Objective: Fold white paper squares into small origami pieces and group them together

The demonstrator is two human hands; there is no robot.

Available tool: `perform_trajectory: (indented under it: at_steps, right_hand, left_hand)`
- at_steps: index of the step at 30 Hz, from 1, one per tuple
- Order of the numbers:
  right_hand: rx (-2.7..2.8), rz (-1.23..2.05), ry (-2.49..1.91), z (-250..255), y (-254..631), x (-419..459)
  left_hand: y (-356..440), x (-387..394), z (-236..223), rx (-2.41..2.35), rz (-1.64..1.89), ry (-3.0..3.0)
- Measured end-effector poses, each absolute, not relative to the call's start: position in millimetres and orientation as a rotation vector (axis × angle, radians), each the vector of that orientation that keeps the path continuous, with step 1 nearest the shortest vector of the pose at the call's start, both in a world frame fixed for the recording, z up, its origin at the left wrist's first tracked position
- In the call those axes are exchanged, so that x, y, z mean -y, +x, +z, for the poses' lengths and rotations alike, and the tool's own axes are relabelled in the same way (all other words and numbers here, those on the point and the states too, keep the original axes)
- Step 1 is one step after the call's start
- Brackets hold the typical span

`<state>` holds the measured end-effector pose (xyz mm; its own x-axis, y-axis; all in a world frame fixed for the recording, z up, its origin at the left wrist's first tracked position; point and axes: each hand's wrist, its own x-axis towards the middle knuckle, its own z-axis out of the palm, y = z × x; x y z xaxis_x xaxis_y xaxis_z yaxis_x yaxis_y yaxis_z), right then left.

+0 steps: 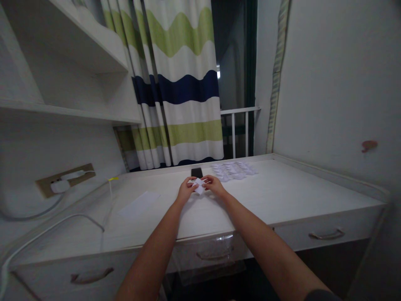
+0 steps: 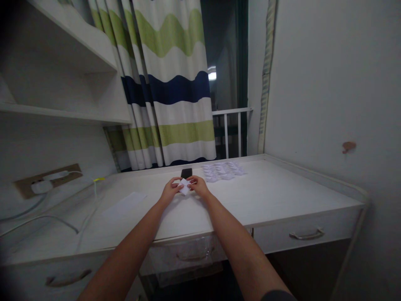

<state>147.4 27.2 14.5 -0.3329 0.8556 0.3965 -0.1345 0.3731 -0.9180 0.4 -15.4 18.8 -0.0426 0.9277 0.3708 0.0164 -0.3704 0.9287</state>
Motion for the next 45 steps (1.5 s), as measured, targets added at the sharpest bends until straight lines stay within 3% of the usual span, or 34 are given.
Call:
perform_trajectory:
  at_steps: [45]
  right_hand:
    - [1.429,1.468,-0.638,20.0,154.4,-19.6]
  left_hand:
    - [-2.1,17.7,23.6,-1.094,1.5,1.233]
